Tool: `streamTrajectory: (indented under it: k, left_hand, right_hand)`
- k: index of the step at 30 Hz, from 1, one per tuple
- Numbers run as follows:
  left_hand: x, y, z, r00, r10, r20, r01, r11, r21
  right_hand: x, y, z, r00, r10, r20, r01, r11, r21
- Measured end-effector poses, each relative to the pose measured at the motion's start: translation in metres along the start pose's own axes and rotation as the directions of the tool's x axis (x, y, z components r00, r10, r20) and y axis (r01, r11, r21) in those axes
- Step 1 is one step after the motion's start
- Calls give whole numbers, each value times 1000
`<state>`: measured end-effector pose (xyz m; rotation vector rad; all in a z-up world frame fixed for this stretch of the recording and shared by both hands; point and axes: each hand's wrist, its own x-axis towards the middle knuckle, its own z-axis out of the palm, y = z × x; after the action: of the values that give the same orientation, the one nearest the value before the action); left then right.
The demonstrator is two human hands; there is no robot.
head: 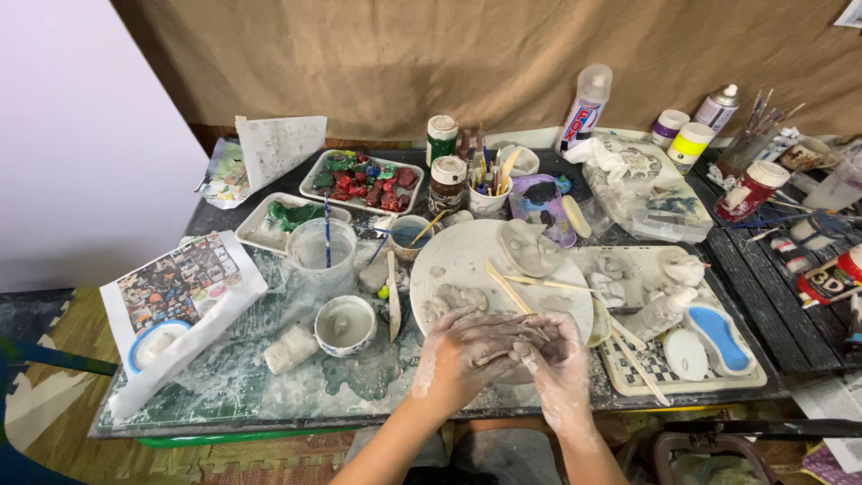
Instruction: The person shapes a lump of clay on a rotating pottery wheel using hands and a wooden sculpting tool. They repeatedly smooth, press, and carve the clay to form a small sculptural piece.
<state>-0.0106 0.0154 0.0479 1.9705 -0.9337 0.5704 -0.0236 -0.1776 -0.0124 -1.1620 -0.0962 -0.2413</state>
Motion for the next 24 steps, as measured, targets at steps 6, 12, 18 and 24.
streamTrajectory:
  k: [6,12,18,24]
  left_hand:
    - [1,-6,10,1000,-3,-12,5,991,133]
    - [7,-7,9,995,-86,-48,92,983,157]
    - [4,-8,16,991,-132,-26,134,982,133]
    - [5,-16,16,948,-312,-62,317,943,99]
  right_hand:
    - [6,-4,-9,998,-6,-66,-7,982,-191]
    - [5,-29,-26,995,-97,-35,80,939,-334]
    - [12,-27,-34,986,-103,130,146,910,-388]
    - [32,-47,-20,962,-116,245,214,880,-425]
